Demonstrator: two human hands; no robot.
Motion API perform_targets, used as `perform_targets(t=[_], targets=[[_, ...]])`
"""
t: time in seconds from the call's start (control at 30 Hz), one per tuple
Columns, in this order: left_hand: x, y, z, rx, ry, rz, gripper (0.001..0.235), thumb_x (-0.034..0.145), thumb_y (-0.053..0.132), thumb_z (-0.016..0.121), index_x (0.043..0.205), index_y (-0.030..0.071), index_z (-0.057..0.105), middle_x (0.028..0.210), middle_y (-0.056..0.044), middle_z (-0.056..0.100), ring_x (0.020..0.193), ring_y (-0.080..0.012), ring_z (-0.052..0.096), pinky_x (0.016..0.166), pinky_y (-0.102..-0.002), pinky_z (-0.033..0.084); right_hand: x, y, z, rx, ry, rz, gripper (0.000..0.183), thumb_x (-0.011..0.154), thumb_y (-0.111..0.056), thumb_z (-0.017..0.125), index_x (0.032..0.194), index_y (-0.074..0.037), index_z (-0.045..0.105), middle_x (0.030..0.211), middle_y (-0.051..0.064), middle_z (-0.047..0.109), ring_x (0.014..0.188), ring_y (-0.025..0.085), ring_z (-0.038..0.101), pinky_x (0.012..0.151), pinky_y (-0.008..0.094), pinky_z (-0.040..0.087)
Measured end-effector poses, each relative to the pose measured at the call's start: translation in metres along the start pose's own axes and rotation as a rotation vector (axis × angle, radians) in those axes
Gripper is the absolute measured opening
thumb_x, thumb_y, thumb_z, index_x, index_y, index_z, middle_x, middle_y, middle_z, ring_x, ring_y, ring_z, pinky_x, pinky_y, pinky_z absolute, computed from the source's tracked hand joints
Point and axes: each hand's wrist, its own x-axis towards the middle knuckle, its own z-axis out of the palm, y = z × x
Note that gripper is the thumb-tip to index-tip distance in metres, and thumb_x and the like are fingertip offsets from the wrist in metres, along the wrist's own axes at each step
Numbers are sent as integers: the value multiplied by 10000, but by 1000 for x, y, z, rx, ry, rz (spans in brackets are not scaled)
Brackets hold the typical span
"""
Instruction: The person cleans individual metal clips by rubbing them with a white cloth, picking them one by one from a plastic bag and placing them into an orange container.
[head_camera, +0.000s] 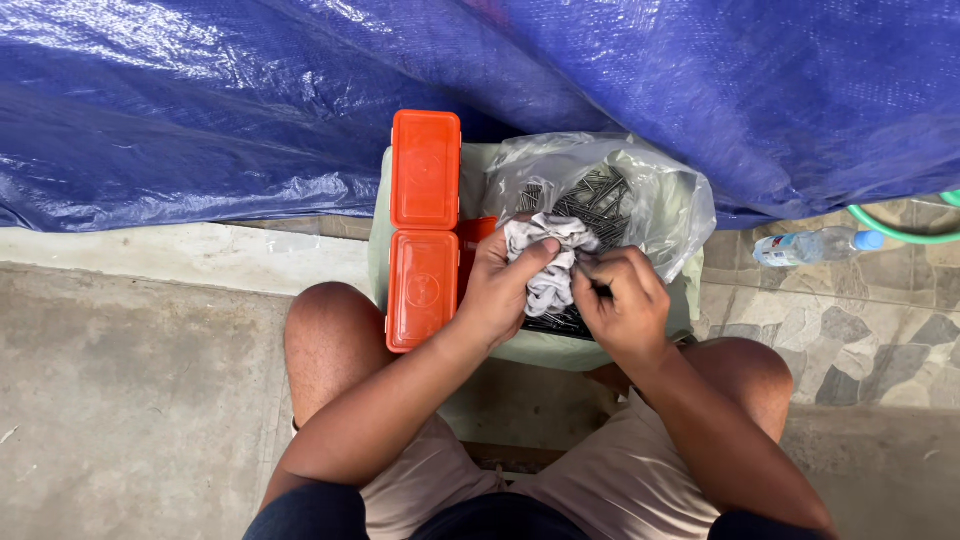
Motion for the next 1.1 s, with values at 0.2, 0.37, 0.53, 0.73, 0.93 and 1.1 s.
perform_targets(t=[0.2, 0.37, 0.53, 0.73, 0.93, 1.1], targets=[[-2, 17, 14, -63, 61, 6, 104, 750, -20, 677, 841, -49, 636, 617, -140, 618, 547, -179, 656, 422, -293, 536, -9, 2, 2, -3, -31, 11, 211, 816, 21, 700, 662, -45, 571, 614, 62, 527, 534, 273, 570, 520, 339, 485], [-5, 23, 21, -105, 82, -36, 82, 736, -35, 677, 796, -42, 622, 592, -129, 598, 512, -161, 633, 422, -275, 513, -3, -5, -2, 4, -47, 50, 200, 832, -2, 693, 676, -45, 574, 598, 54, 502, 526, 264, 562, 522, 326, 478], [-1, -15, -7, -112, 92, -90, 79, 728, -45, 681, 784, -40, 626, 593, -122, 591, 530, -167, 638, 436, -271, 511, -4, -3, -6, 65, -68, 80, 174, 841, 30, 659, 699, -34, 581, 592, 42, 488, 524, 253, 550, 531, 312, 480], [24, 21, -13, -76, 209, -42, 80, 749, -3, 661, 822, 11, 630, 630, -94, 624, 531, -134, 633, 465, -251, 511, -6, -3, -14, 162, -106, 204, 130, 828, -1, 701, 733, -1, 613, 564, 64, 492, 481, 257, 534, 467, 335, 439], [8, 51, 16, -132, 252, 25, 96, 771, 24, 653, 853, -18, 626, 709, -162, 672, 602, -226, 689, 518, -307, 559, -10, 0, -18, 191, -78, 256, 107, 845, 27, 678, 768, 24, 605, 602, 93, 517, 492, 208, 550, 472, 306, 423], [-10, -13, 8, 37, 173, -103, 108, 709, -7, 708, 798, -13, 648, 631, -120, 640, 579, -166, 660, 490, -276, 539, -12, 5, -9, 94, -93, 173, 91, 835, 43, 663, 766, 0, 622, 592, 55, 497, 521, 277, 558, 510, 333, 459]])
